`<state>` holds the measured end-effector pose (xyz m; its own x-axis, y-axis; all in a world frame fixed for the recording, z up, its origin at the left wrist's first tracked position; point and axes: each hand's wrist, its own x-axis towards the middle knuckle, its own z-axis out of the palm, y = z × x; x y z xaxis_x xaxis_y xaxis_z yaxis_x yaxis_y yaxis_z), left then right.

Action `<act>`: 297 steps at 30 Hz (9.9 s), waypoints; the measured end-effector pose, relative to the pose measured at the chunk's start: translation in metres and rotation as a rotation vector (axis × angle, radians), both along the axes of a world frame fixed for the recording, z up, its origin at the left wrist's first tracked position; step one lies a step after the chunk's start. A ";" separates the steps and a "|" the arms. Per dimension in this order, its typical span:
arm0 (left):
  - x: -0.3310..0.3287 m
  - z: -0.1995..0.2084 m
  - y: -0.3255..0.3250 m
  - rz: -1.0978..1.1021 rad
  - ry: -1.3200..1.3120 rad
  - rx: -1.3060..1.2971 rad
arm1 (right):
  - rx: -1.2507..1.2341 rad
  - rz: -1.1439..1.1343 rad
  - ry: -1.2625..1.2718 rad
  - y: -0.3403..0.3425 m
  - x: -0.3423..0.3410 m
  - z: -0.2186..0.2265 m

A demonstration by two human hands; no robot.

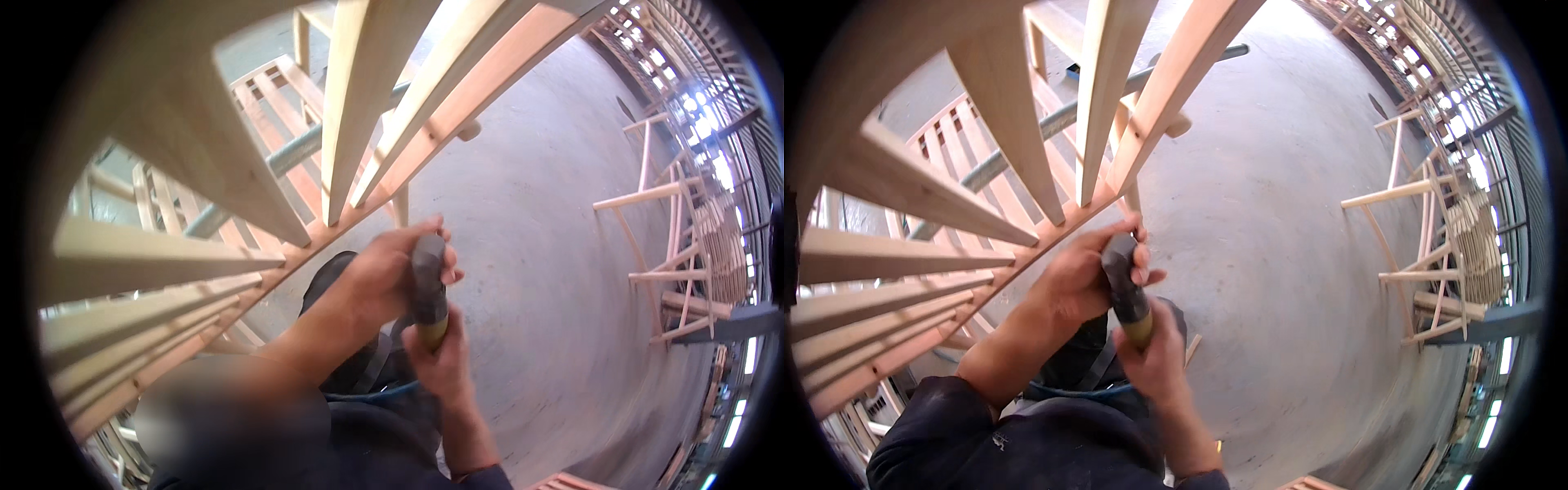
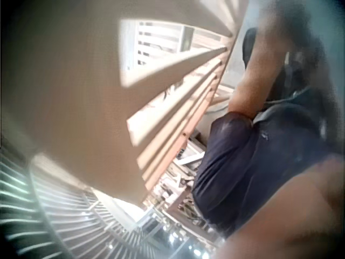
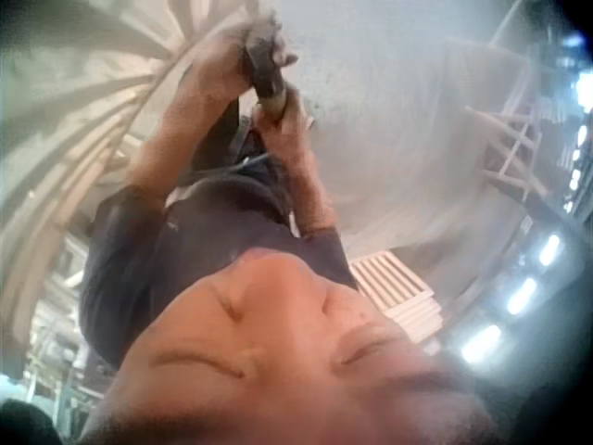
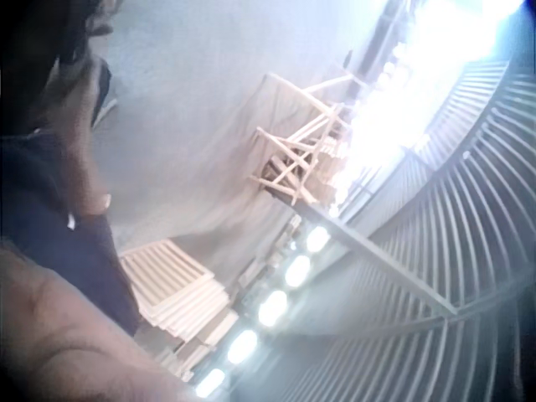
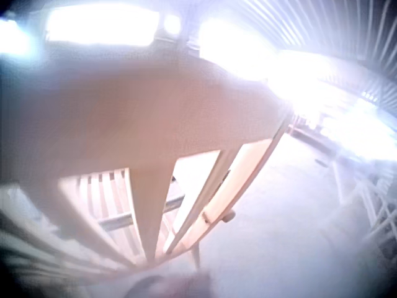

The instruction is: The person assembles a wooden chair by attaching slats to the frame using a pneumatic nail gun. They position the slats, drive nails into the joints, and occasionally adjust the tool or the chair's position while sitting on the workshop floor.

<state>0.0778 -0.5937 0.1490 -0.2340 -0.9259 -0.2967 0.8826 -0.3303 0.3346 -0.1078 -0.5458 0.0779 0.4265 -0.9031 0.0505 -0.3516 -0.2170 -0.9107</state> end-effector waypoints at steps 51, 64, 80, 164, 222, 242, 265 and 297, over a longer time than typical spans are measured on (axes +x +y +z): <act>-0.010 -0.016 -0.070 0.607 -0.153 -0.195 | -0.542 -0.026 0.529 -0.107 0.028 0.077; -0.012 -0.018 -0.079 0.683 -0.261 -0.217 | -0.453 -0.020 0.526 -0.111 0.031 0.071; -0.036 -0.024 -0.090 0.782 -0.492 -0.127 | -0.422 -0.031 0.442 -0.122 0.032 0.062; -0.021 -0.004 -0.094 0.422 -0.567 0.065 | -0.087 0.087 0.147 -0.157 0.022 0.054; 0.029 -0.125 -0.151 0.967 -0.611 -0.619 | -0.167 -0.013 0.138 -0.181 0.011 0.071; 0.028 -0.116 -0.151 0.827 -0.792 -0.593 | -0.182 -0.005 0.155 -0.183 0.007 0.075; -0.015 -0.034 -0.045 0.415 -0.701 -0.401 | -0.562 0.171 0.092 -0.172 -0.021 0.033; -0.022 0.025 0.066 0.272 -1.384 -0.801 | -0.465 0.375 -0.293 -0.089 -0.009 0.110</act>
<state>0.0559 -0.5280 0.1736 -0.0242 -0.9057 0.4232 -0.2242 0.4174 0.8806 -0.1165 -0.6350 0.1878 0.6171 -0.5519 0.5609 0.0722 -0.6700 -0.7388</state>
